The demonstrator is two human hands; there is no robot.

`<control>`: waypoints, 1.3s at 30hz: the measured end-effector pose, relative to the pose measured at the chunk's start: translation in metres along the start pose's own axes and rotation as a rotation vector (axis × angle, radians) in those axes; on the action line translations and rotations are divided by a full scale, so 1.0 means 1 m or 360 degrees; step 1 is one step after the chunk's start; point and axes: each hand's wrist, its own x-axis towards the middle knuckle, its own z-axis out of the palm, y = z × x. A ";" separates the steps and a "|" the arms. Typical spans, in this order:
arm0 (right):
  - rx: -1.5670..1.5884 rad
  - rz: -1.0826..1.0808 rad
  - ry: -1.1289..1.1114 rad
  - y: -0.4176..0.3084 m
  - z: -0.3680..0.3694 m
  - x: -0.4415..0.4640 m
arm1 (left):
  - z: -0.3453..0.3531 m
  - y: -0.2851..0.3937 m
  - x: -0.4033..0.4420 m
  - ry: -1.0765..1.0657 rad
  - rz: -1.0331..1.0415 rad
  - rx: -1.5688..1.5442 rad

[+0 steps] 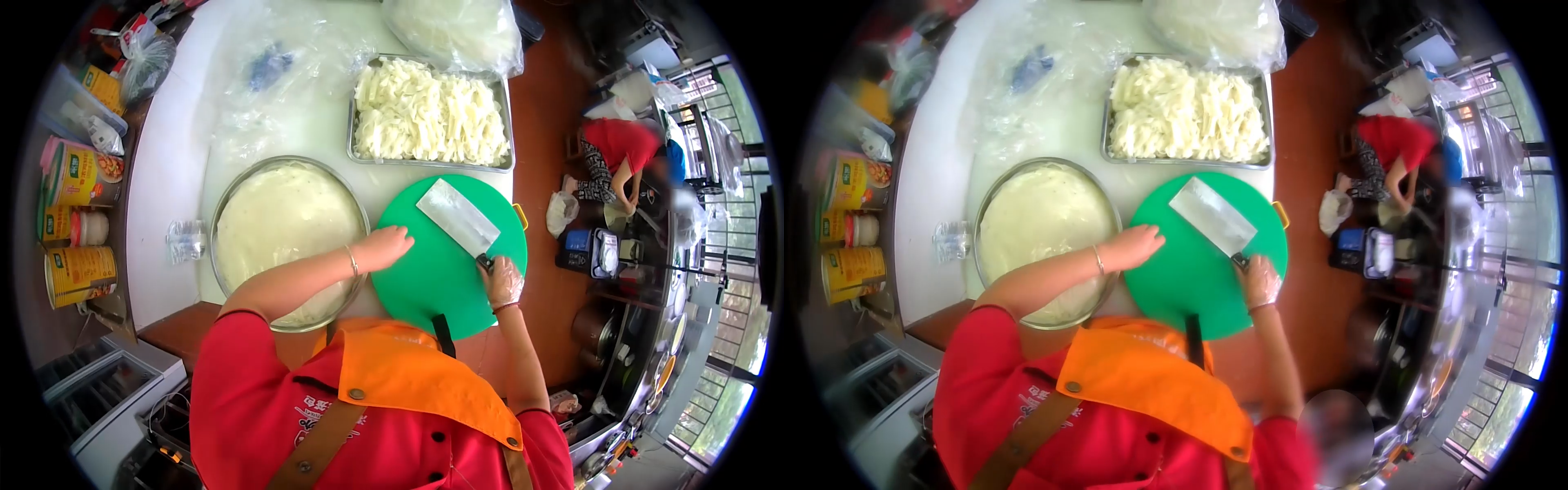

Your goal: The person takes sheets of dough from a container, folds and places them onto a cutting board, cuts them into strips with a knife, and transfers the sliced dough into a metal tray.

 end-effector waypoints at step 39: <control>0.0272 -0.0187 0.0373 -0.086 -0.002 -0.046 | -0.116 -0.180 -0.104 0.0485 -0.1110 0.0282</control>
